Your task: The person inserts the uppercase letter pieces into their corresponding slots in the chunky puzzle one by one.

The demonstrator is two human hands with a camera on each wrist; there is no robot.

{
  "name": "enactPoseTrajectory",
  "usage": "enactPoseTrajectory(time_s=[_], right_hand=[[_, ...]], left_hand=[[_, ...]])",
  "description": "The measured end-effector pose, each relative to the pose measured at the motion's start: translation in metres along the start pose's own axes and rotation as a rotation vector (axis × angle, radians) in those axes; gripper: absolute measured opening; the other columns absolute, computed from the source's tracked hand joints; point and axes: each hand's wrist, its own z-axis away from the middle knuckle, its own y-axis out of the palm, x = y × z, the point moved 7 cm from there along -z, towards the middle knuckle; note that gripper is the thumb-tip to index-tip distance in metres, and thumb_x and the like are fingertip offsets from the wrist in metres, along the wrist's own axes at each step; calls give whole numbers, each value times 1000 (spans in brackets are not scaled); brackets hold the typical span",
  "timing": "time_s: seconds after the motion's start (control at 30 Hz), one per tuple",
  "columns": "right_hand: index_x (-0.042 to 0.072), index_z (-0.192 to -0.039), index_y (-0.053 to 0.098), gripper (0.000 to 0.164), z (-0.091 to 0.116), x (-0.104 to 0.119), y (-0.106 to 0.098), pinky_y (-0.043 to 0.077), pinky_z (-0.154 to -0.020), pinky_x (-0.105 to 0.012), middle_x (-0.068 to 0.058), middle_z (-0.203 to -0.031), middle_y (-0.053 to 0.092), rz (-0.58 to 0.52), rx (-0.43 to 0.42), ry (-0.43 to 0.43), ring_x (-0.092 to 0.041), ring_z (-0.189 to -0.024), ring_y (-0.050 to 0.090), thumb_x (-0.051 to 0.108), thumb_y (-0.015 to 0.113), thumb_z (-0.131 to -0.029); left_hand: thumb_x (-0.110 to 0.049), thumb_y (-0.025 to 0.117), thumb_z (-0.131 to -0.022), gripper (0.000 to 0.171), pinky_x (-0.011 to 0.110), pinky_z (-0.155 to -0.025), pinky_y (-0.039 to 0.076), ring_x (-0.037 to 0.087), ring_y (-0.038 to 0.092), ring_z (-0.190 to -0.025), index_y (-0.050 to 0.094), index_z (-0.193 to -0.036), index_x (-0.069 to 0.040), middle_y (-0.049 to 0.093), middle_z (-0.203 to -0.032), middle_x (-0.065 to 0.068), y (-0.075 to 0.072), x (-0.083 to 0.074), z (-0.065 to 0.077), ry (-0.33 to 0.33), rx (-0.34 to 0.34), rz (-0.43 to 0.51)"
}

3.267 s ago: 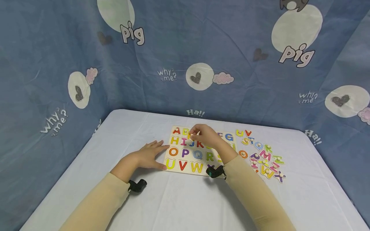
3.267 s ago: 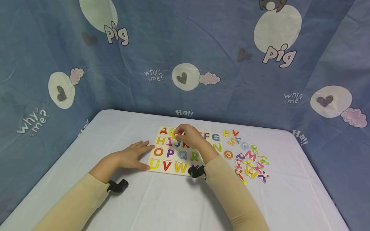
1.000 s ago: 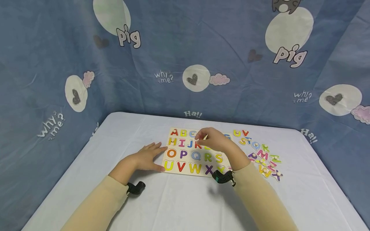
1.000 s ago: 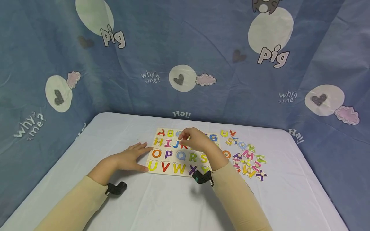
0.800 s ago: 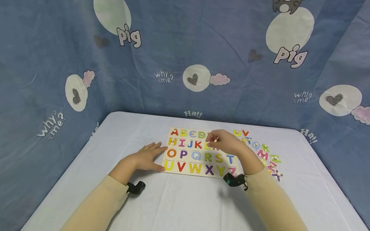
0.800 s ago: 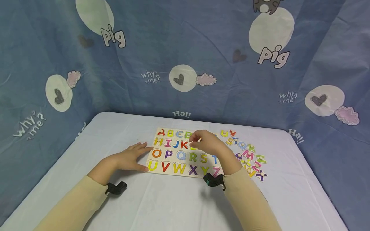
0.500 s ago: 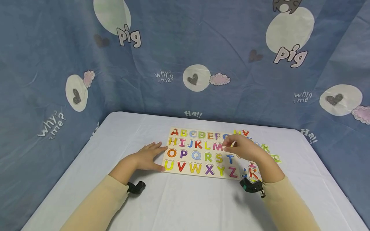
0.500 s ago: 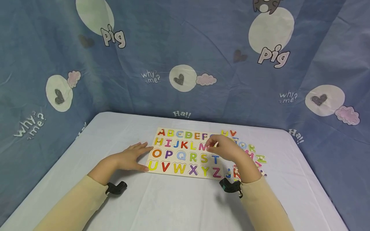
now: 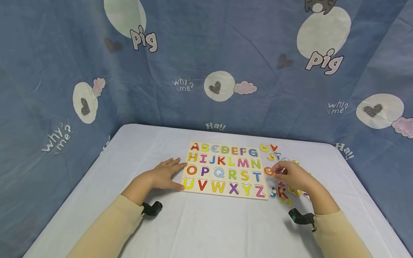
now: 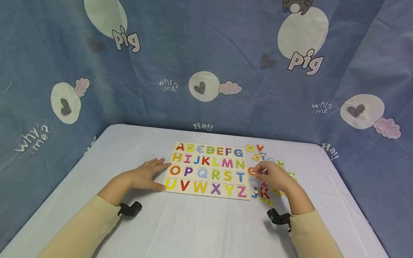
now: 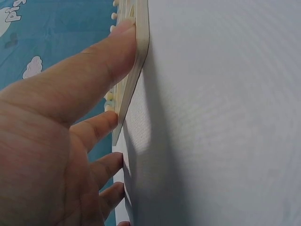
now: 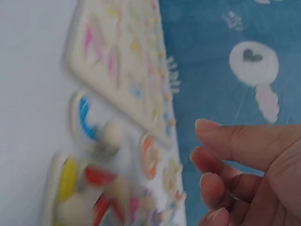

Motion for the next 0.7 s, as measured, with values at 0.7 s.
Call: enactPoseTrajectory(time_s=[0.7], right_hand=[[6,-101,67,14,-3,-45,10,46,-65,-32,-5,-90,59,10,18,138,-21,-80,54,14,74,-91]], left_hand=[[-56,79,-77,97,65,-117,15,41,12,-151,37,-156,-20,21,-165,15,-1,-2,1,1,5,1]])
